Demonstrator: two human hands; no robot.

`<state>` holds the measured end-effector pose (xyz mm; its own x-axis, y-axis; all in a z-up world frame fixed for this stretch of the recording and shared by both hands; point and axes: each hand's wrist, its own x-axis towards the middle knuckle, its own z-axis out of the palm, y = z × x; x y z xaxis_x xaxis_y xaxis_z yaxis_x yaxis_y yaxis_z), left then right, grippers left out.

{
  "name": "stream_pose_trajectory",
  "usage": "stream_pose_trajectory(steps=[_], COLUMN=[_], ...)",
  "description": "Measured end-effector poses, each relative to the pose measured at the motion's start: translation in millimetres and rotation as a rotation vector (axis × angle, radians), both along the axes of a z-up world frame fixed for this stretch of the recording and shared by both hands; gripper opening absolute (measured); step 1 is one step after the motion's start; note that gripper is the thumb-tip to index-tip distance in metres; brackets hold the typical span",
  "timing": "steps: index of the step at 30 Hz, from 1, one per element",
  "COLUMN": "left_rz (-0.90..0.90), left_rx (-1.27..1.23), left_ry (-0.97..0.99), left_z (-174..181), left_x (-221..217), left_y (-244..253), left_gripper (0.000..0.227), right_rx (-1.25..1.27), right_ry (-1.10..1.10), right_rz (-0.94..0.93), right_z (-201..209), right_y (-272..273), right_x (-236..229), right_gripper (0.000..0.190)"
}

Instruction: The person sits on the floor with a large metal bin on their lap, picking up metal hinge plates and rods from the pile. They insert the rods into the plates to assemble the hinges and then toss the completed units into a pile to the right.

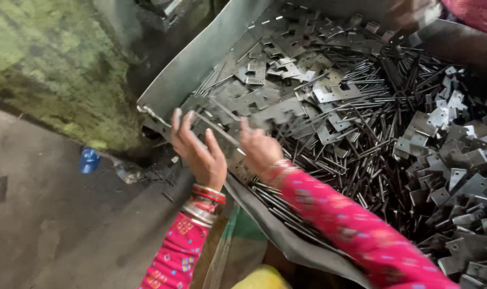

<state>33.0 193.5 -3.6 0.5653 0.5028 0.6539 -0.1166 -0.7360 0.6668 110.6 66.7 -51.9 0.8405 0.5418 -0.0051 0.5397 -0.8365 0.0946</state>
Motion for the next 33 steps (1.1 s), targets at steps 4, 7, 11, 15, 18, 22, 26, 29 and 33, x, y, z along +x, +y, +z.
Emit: stream_pose_trajectory(steps=[4, 7, 11, 15, 18, 22, 26, 29, 33], left_rz=[0.028, 0.033, 0.013, 0.014, -0.011, -0.012, 0.000, 0.005, 0.030], left_rx=[0.032, 0.056, 0.064, 0.024, -0.010, -0.022, -0.002, 0.031, 0.086], left_ry=[0.034, 0.050, 0.066, 0.039, -0.003, 0.003, 0.028, 0.052, 0.080], left_z=[-1, -5, -12, -9, -4, -1, 0, -6, -2], left_x=[-1, 4, 0, 2, -1, -2, 2, -5, 0], left_y=[0, 1, 1, -3, -3, -2, 2, 1, 0], left_gripper=[0.043, 0.044, 0.043, 0.041, 0.040, 0.040, 0.040, 0.041, 0.044], right_rx=[-0.082, -0.309, -0.702, -0.469, 0.040, 0.176, 0.036, -0.008, -0.129], right_ry=[-0.166, -0.426, 0.120, -0.027, 0.074, 0.021, -0.235, -0.173, -0.185], right_rz=[0.125, 0.373, -0.177, -0.227, -0.115, 0.030, 0.040, -0.013, 0.098], right_z=[43, 93, 166, 202, 170, 89, 27, 4, 26], right_y=[-83, -150, -209, -209, -161, -42, 54, 41, -56], right_x=[-28, -60, -94, -102, -74, -22, -7, -20, -37], right_gripper=[0.071, 0.066, 0.057, 0.068, 0.065, 0.086, 0.065, 0.071, 0.075])
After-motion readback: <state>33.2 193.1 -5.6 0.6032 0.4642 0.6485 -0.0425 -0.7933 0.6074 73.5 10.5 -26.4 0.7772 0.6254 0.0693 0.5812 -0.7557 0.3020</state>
